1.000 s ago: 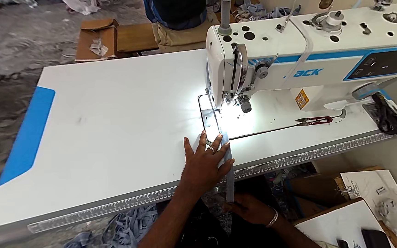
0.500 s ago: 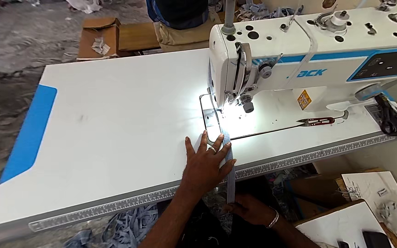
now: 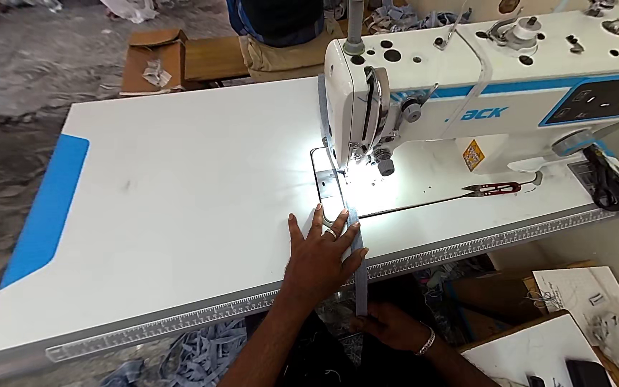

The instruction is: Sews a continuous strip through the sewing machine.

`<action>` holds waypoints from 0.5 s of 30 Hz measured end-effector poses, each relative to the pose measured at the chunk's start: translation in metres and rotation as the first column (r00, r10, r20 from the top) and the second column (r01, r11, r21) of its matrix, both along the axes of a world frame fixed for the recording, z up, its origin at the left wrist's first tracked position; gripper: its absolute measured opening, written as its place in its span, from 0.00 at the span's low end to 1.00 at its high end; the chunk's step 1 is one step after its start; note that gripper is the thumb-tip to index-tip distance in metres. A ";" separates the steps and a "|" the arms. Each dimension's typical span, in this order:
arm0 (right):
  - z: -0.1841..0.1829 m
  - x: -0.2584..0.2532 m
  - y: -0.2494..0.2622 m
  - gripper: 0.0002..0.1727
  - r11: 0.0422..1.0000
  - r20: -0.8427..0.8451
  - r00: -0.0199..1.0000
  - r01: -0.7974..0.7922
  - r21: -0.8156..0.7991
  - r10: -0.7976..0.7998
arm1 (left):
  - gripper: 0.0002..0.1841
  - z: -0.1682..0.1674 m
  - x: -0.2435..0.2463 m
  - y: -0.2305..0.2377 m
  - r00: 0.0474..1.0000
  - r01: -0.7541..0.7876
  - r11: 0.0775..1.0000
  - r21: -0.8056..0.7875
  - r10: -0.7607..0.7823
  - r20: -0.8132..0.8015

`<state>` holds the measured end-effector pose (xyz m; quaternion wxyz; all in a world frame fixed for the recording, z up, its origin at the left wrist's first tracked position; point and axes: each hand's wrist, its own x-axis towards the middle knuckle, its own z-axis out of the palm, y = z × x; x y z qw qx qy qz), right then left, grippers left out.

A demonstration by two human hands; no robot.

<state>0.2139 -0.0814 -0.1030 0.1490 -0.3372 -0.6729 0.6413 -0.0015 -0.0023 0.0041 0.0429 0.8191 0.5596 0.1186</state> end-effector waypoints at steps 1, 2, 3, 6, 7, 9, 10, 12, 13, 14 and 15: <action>0.000 0.000 0.000 0.19 1.000 -0.001 1.000 0.000 -0.001 0.000 | 0.32 0.000 0.000 0.000 1.000 -0.001 1.000 0.003 0.001 0.002; -0.001 0.000 0.000 0.19 1.000 -0.006 1.000 -0.003 -0.002 0.003 | 0.32 0.000 0.000 0.000 1.000 -0.001 1.000 0.007 0.001 0.002; -0.001 0.000 0.000 0.19 1.000 -0.012 1.000 -0.005 -0.003 0.005 | 0.32 0.000 0.000 0.000 1.000 -0.001 1.000 0.008 0.001 0.000; 0.000 0.000 0.000 0.19 1.000 -0.019 1.000 0.001 -0.009 -0.001 | 0.32 -0.001 0.000 0.000 1.000 0.001 1.000 0.013 -0.001 -0.004; 0.000 0.000 0.000 0.19 1.000 -0.015 1.000 0.000 -0.013 0.000 | 0.32 -0.001 0.000 0.000 1.000 0.001 1.000 0.012 -0.001 -0.006; 0.001 0.000 0.000 0.20 1.000 -0.007 1.000 -0.002 -0.014 0.002 | 0.32 -0.001 0.000 0.000 1.000 0.002 1.000 0.006 -0.002 -0.008; 0.001 0.000 0.000 0.20 1.000 -0.004 1.000 -0.002 -0.012 0.002 | 0.32 0.000 0.000 0.000 1.000 0.003 1.000 0.002 -0.003 -0.010; 0.000 0.000 0.000 0.19 1.000 0.001 1.000 -0.006 -0.005 0.006 | 0.32 0.000 0.000 0.000 1.000 0.005 1.000 0.002 -0.005 -0.011; 0.000 0.000 0.000 0.20 1.000 0.002 1.000 -0.008 -0.006 0.008 | 0.32 0.000 0.000 -0.001 1.000 0.005 1.000 0.004 -0.005 -0.007; 0.000 0.000 0.000 0.20 1.000 0.003 1.000 -0.008 -0.007 0.008 | 0.32 0.000 -0.001 -0.001 1.000 0.005 1.000 0.006 -0.005 -0.002; -0.001 0.000 0.000 0.20 1.000 0.002 1.000 -0.005 -0.009 0.005 | 0.32 0.000 -0.001 -0.001 1.000 0.006 1.000 0.006 -0.006 0.002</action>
